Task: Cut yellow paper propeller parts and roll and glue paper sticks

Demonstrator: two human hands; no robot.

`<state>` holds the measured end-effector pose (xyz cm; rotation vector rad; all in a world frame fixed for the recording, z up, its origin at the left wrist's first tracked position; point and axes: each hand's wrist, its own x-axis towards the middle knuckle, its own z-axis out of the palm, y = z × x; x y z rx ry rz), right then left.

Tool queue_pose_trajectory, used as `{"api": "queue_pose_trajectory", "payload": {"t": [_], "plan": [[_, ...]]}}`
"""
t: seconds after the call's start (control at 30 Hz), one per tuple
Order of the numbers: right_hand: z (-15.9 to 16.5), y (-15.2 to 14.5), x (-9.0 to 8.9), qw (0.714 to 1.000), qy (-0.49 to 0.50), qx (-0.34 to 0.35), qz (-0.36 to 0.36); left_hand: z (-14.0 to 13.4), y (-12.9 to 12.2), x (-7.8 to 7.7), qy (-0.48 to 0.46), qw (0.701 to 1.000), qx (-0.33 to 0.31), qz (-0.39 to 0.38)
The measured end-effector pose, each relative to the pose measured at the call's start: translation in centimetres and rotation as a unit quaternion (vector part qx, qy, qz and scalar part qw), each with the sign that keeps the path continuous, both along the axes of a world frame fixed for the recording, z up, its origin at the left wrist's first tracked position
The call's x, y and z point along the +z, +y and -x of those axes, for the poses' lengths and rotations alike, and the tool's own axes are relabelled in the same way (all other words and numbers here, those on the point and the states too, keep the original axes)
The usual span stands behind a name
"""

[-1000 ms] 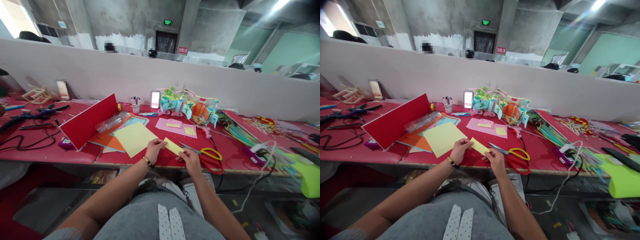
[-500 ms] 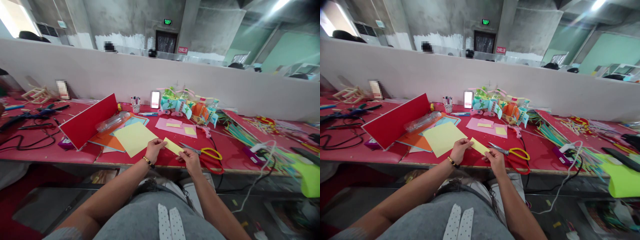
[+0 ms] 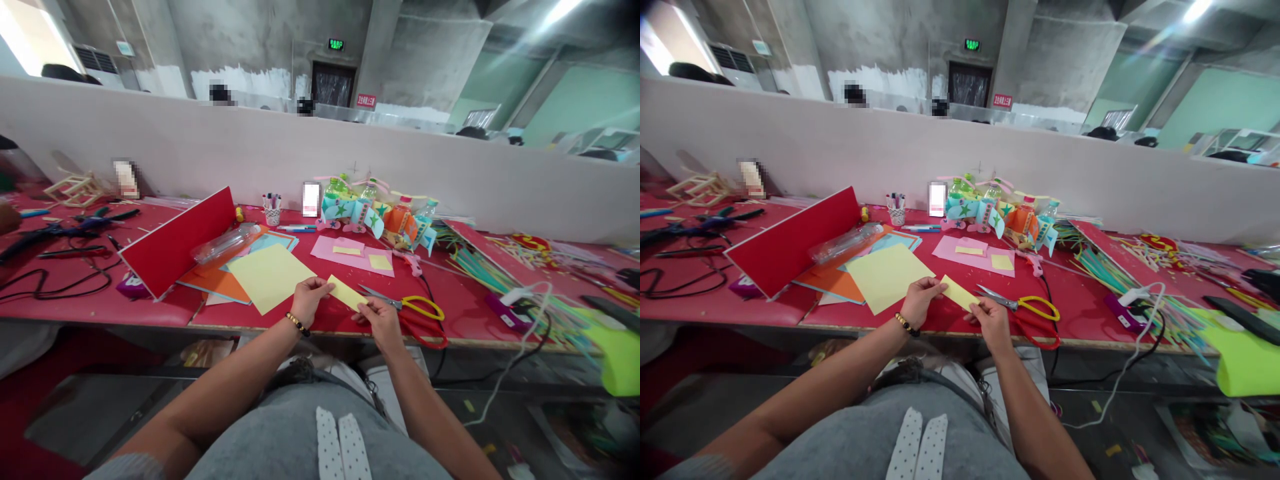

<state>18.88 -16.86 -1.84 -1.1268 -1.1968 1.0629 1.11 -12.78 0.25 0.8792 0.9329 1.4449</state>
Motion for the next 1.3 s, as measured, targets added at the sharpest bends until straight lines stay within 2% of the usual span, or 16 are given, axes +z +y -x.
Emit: {"api": "queue_pose_trajectory", "payload": {"t": [0.4, 1.3], "plan": [[-0.03, -0.04, 0.02, 1.000, -0.009, 0.003, -0.002, 0.00, -0.13, 0.29, 0.012, 1.000, 0.005, -0.004], [-0.11, 0.12, -0.47, 1.000, 0.004, -0.005, 0.001, 0.05, 0.03, -0.23, 0.008, 1.000, 0.001, -0.010]]}}
